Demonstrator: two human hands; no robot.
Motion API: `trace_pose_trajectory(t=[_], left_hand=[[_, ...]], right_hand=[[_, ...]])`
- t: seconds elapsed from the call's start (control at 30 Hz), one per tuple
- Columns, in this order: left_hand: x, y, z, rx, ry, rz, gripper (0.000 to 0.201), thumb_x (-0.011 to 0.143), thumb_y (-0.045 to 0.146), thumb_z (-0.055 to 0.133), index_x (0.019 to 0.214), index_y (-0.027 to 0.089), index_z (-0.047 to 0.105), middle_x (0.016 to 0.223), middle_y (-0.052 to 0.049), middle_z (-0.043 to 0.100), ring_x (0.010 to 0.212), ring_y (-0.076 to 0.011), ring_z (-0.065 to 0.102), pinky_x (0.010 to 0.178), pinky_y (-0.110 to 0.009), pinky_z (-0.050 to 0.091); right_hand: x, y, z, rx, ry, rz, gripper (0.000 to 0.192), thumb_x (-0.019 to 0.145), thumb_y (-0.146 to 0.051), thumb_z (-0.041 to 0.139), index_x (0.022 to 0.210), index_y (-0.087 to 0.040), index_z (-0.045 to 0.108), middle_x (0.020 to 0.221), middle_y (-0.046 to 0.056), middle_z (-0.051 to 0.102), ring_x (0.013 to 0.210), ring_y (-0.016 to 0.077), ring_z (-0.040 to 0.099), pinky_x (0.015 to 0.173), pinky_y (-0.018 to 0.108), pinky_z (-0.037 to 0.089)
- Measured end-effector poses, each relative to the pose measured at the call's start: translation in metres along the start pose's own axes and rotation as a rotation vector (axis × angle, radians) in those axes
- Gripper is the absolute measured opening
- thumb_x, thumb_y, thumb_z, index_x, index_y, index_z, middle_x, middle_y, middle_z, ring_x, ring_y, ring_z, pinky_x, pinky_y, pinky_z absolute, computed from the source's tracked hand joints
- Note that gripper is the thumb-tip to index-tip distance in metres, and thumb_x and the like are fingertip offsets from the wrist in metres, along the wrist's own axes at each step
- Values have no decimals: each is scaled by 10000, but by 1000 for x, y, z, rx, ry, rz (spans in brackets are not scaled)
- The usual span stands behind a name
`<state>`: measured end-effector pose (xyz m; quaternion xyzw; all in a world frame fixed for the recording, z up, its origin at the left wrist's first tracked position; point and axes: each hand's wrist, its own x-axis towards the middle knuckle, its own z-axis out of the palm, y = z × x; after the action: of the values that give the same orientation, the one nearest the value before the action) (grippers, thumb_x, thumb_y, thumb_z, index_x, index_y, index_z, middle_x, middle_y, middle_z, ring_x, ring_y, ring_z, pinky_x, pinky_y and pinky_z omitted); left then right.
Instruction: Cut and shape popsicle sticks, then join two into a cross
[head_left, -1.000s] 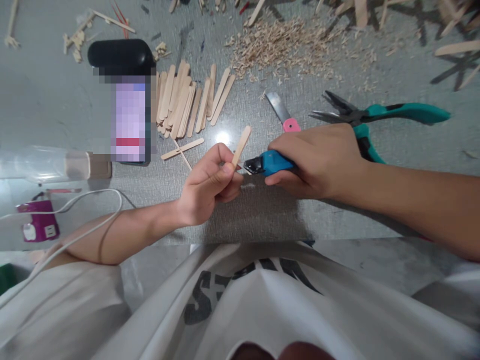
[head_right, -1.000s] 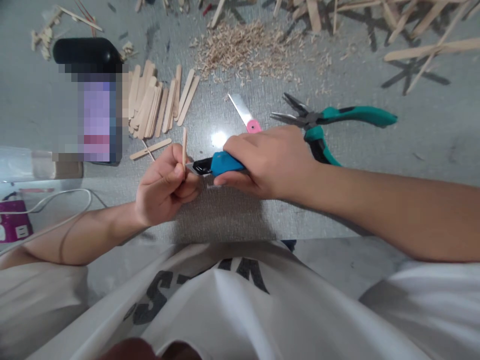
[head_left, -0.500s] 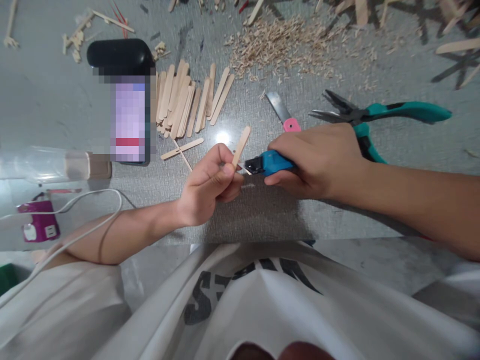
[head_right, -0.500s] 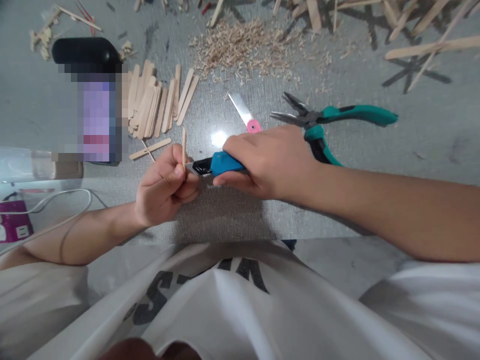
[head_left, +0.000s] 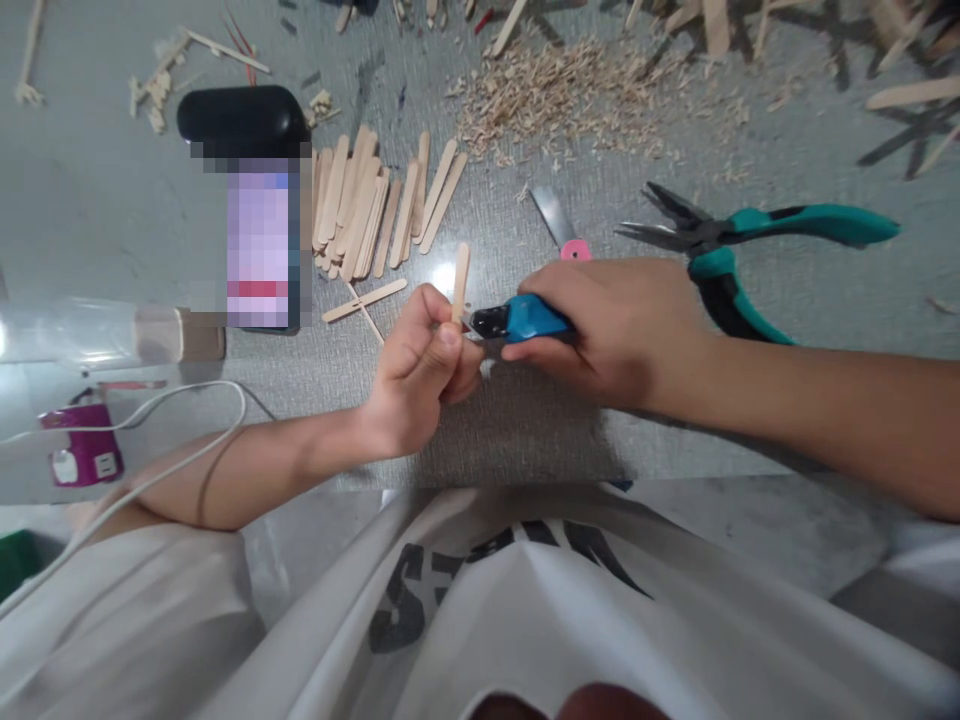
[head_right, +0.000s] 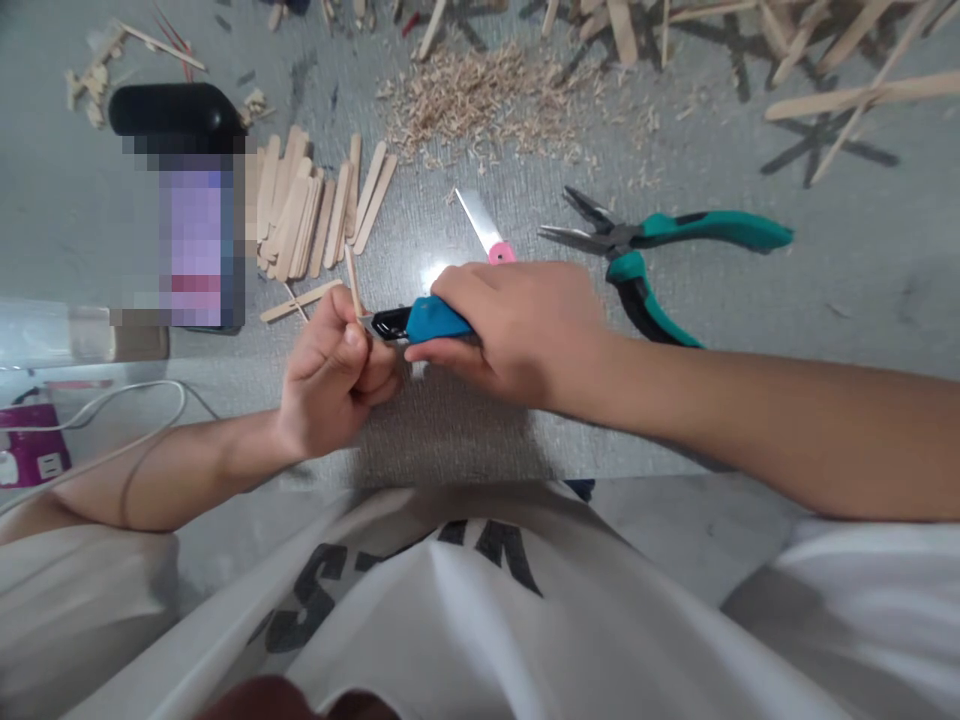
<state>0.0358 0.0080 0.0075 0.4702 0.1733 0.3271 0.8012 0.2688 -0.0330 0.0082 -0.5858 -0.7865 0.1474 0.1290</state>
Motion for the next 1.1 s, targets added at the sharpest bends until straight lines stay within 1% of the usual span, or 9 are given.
trace_pose_trajectory(t=[0.17,0.37,0.5,0.77,0.8,0.9,0.93,1.03,1.1], left_hand=[[0,3,0,-63,79,-70,370,1225,475,670,1006,291,435,611,158,322,485,-66,113,481,-149,275],[-1,7,1,-127,146,-147,424,1166,488,782,974,273,471,623,151,317,510,-57,125,508,-145,321],[0,9,1,-149,181,-177,419,1152,469,798,955,265,490,621,148,307,512,-57,130,511,-145,336],[-1,10,3,-138,210,-179,403,1170,461,766,948,258,498,615,157,301,511,-46,87,505,-152,316],[-2,10,2,-143,214,-180,384,1177,457,754,959,257,509,618,157,302,509,-46,93,508,-154,314],[-2,12,-1,-152,224,-196,333,1202,453,717,1001,254,541,626,160,302,501,-50,114,519,-161,322],[-2,12,-2,-152,224,-202,329,1201,460,721,1013,253,547,627,161,304,500,-50,120,523,-163,326],[-1,11,-3,-146,199,-187,389,1150,505,811,1010,252,551,616,166,312,494,-47,135,519,-156,326],[0,8,-3,-143,180,-161,434,1108,511,873,990,253,545,612,166,323,487,-45,144,510,-149,321]], right_hand=[[3,-1,4,-36,106,21,966,1154,-954,191,1190,-229,828,1025,144,888,905,323,781,727,446,365],[2,-4,-2,-19,86,99,874,1150,-947,310,1216,-261,847,1059,158,886,991,374,793,799,483,451],[1,-5,-4,2,101,121,885,1133,-968,312,1203,-268,849,1086,169,890,1027,398,795,830,507,484],[0,-5,-2,40,124,133,876,1126,-977,307,1220,-291,844,1056,154,882,992,374,786,850,504,500],[0,-4,-1,57,153,120,875,1123,-981,315,1198,-287,843,1023,150,872,954,361,779,830,494,492],[1,2,2,107,325,50,932,1095,-1025,299,1047,-258,827,871,133,817,786,316,725,734,464,428],[1,3,2,108,347,42,934,1094,-1026,302,1015,-253,820,850,132,806,768,313,716,727,464,415],[0,1,0,104,219,70,888,1129,-973,307,1086,-258,832,908,144,827,835,333,740,785,475,465],[-1,-1,-2,93,145,92,907,1119,-984,259,1147,-283,833,939,142,840,876,352,749,825,490,497]])
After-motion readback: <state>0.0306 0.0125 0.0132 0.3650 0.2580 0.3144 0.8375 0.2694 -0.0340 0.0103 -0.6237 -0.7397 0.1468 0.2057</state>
